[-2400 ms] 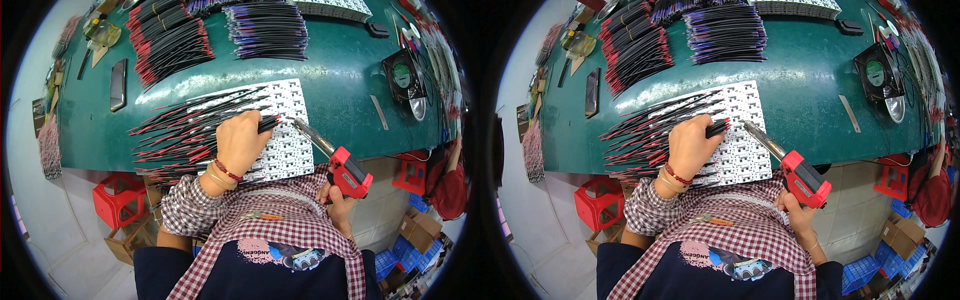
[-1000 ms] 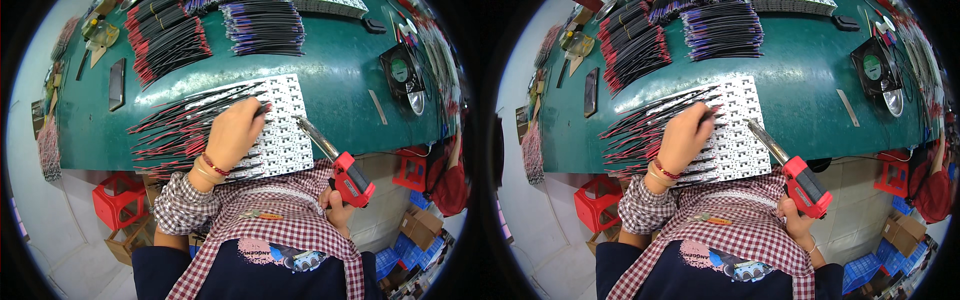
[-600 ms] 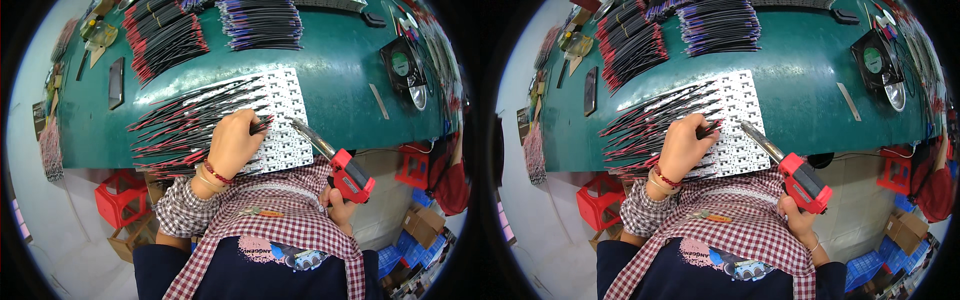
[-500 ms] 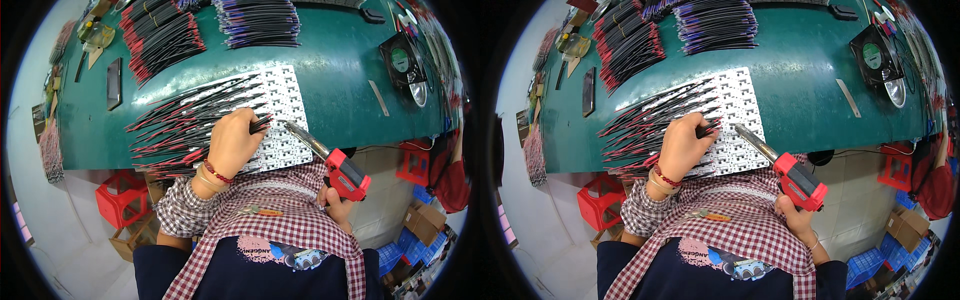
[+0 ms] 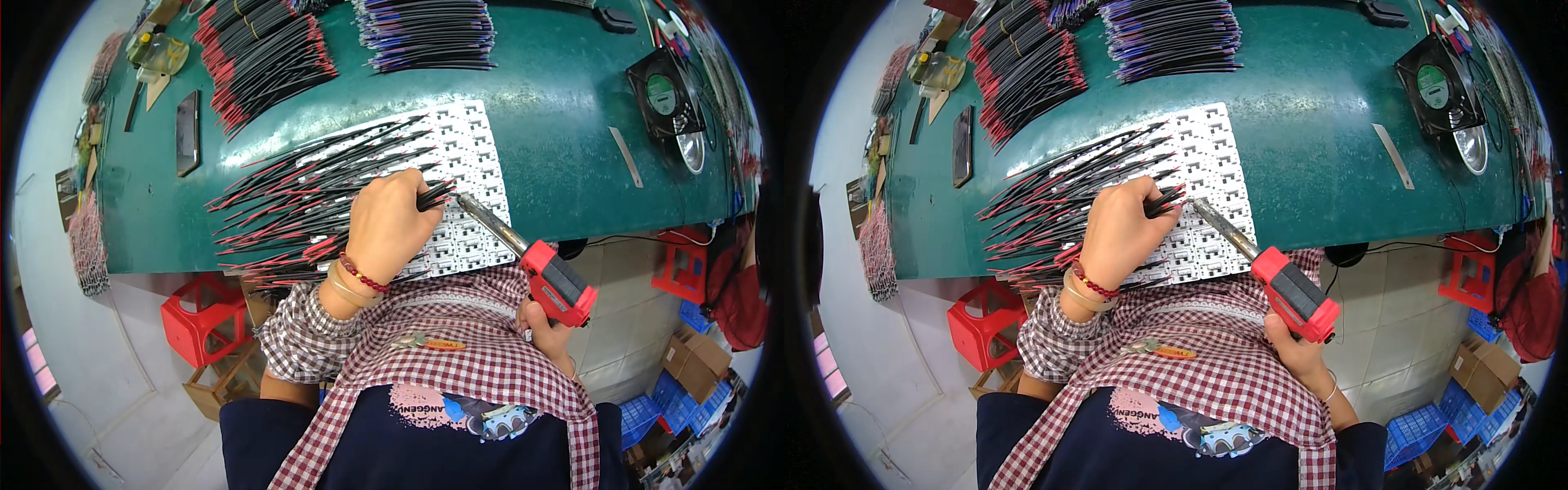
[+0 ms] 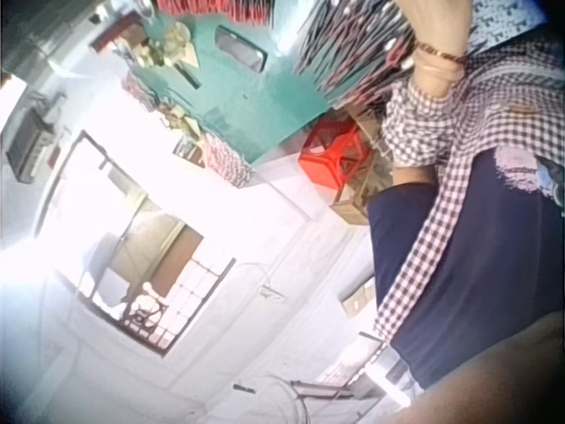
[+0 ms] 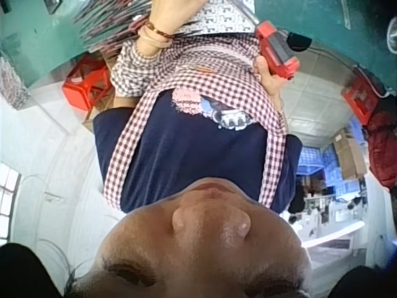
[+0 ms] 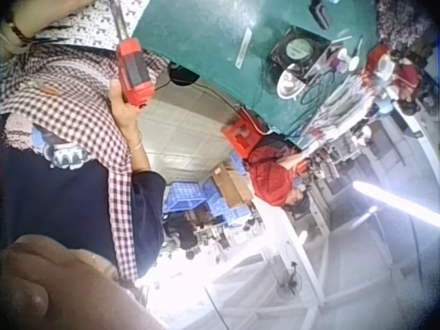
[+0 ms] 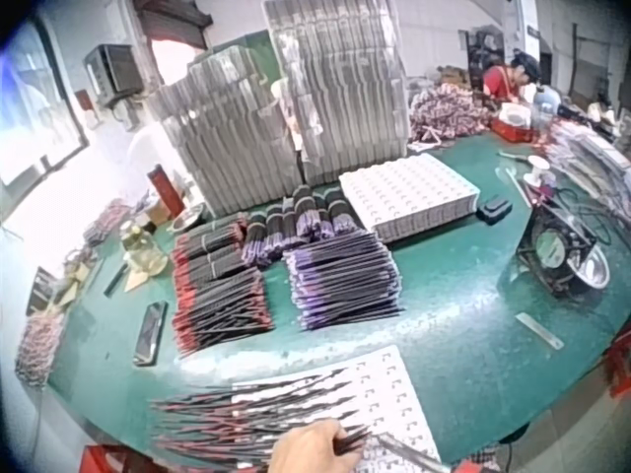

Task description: The person aligns bundles of wires onto an electronic panel and solders them in place using a handheld soldering tool.

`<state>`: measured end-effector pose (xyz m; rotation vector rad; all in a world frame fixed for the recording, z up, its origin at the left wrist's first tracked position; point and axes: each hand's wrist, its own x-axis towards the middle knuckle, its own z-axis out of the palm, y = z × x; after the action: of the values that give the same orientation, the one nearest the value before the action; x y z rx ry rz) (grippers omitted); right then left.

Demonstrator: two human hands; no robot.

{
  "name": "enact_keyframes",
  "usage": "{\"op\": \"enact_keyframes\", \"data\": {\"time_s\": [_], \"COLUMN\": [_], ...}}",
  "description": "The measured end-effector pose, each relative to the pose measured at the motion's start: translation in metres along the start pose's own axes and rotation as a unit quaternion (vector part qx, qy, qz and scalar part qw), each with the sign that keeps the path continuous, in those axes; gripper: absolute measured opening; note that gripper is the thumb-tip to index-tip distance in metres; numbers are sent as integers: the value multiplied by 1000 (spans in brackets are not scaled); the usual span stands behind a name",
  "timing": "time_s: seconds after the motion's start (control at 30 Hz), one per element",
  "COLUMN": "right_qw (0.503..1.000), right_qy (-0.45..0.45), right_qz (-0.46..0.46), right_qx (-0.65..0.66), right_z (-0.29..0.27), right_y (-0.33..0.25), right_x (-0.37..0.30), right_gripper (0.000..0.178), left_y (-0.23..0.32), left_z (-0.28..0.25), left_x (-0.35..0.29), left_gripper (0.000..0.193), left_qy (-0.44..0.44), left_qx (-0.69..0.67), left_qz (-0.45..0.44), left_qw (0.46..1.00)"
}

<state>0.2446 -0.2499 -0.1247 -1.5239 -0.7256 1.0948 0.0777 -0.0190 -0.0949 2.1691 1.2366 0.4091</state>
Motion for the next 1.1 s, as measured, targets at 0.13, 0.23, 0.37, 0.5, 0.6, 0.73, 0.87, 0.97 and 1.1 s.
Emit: {"op": "enact_keyframes", "data": {"time_s": [0.13, 0.23, 0.37, 0.5, 0.6, 0.73, 0.87, 0.97, 1.1], "right_qw": [999, 999, 994, 992, 982, 988, 998, 997, 999], "right_qy": [-29, -10, -49, -45, -17, -25, -54, -50, -27], "right_qz": [-27, -36, -79, -34, -94, -64, -17, -26, 11], "right_qx": [-5, 22, -61, -116, -164, -141, -22, -48, -35], "right_z": [-1, 0, -5, -10, -6, -13, -17, -15, -10], "right_y": [3, -2, 2, 8, 6, 7, 8, 6, 1], "right_x": [1, -1, 1, -1, 2, -1, -10, -12, -13], "right_gripper": [12, 12, 14, 10, 11, 13, 17, 19, 20], "left_y": [2, 1, 0, 1, 3, 6, 6, 4, 1], "left_z": [-1, 0, 0, -2, -3, -7, -8, -6, -8], "left_x": [1, 3, 3, 3, 3, 5, 5, 7, 11], "left_gripper": [24, 25, 25, 25, 25, 20, 18, 24, 23], "left_qy": [-13, -16, -12, -12, -9, -62, -58, -45, -51], "left_qx": [14, 26, 35, 35, 30, 50, 63, 63, 84], "left_qz": [-9, -5, 3, -5, 3, -31, -11, 1, 48], "left_qw": [1000, 1000, 999, 999, 999, 996, 996, 997, 994]}}
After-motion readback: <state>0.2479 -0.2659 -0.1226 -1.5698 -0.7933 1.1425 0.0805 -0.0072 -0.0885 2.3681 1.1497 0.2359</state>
